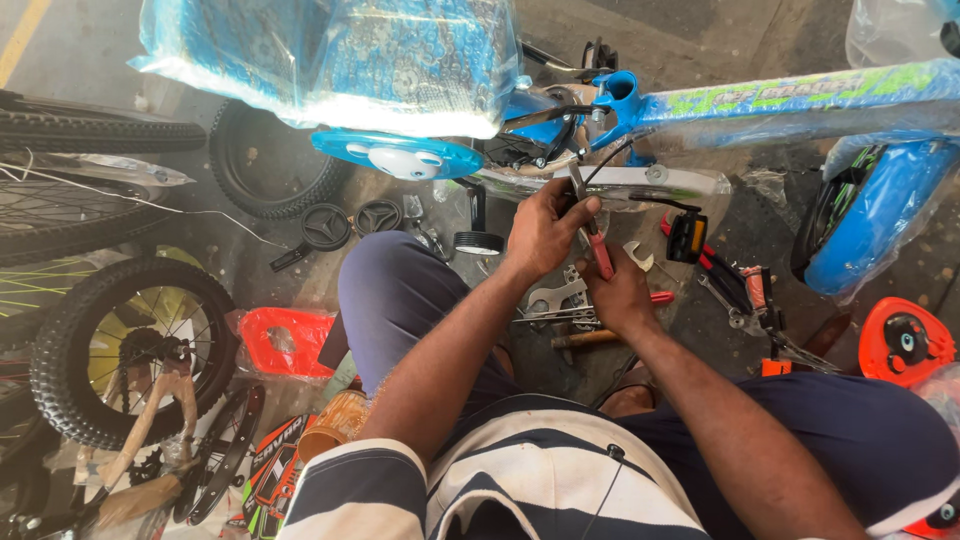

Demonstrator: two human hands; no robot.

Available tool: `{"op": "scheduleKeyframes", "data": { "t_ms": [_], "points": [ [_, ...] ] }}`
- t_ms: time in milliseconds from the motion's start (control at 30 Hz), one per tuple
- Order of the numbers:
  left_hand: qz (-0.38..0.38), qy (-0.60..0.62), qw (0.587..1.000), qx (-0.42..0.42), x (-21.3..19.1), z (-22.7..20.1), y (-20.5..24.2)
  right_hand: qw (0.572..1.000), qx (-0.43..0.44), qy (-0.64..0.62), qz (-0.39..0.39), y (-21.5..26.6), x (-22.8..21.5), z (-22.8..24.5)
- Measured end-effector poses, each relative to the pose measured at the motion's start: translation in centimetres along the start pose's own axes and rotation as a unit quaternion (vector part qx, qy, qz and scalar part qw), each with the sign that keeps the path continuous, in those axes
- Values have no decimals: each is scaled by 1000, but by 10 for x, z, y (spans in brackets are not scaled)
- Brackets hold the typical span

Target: The person is assembling a blue bicycle, focusing on the handlebar area. They use pliers to manipulate and secure cables near the stem and handlebars. The bicycle is partially wrapped in protective plastic, and various tools are scattered on the floor around the workspace.

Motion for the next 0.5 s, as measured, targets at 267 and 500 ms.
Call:
{"op": "scheduleKeyframes", "data": {
  "t_ms": [267, 500],
  "points": [
    [-35, -84, 994, -56, 8, -1, -1, 999, -34, 28, -5, -12, -1, -27],
    [-8, -99, 987, 130, -20, -24, 16, 994, 30, 22, 101, 4, -13, 6]
  ]
}}
Point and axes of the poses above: each hand's wrist, its own y-axis away from the middle knuckle, its own x-axis out of the palm, z = x × y, the point moved 7 cm from there along -y, towards the middle knuckle, and after that the axes turned 12 degrees about z, right-handed, at the moved point
